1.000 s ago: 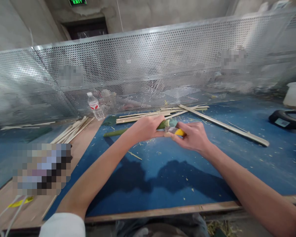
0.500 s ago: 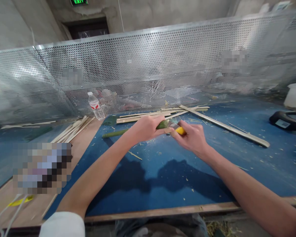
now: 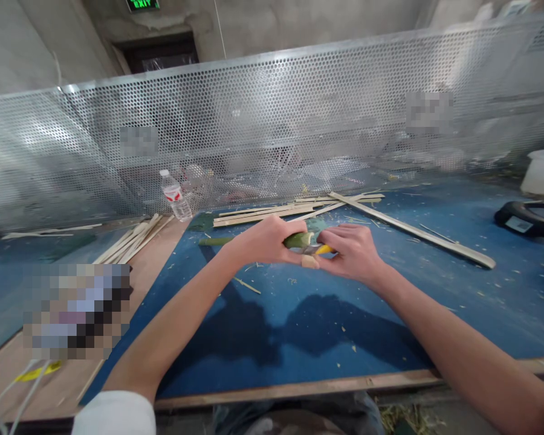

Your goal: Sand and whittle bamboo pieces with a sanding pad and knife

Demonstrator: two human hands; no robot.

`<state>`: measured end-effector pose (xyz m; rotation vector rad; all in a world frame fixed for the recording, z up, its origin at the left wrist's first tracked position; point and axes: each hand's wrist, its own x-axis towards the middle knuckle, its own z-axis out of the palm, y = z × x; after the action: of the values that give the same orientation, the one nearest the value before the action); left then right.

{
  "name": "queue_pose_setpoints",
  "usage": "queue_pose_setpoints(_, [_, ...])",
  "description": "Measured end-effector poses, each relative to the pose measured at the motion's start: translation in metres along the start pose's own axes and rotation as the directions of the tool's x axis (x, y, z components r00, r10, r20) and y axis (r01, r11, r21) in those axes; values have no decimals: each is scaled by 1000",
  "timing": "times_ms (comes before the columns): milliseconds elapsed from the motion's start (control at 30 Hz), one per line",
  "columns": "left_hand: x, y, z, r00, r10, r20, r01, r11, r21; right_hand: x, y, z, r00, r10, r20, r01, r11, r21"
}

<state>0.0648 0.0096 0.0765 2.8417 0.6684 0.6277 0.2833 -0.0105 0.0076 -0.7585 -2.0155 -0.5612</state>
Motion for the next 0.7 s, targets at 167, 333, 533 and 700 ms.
queue_pose_setpoints(167, [1,1,-1,999,34,20,-33,999,-13,-2,0,2,999,13,-37,-15,999,-44])
queue_pose_setpoints(333, [2,0,2,1000,22,-11,-22,999,27,-3,3,2,998,40,-51,-44,996,-81])
queue_pose_setpoints(533, [2,-1,6,997,28,-65,-24,998,61,-4,3,5,993,89,-82,-94,994,-57])
queue_pose_setpoints(700, [1,0,2,999,48,-5,-48,998,46,-5,1,7,993,102,-58,-104,994,-27])
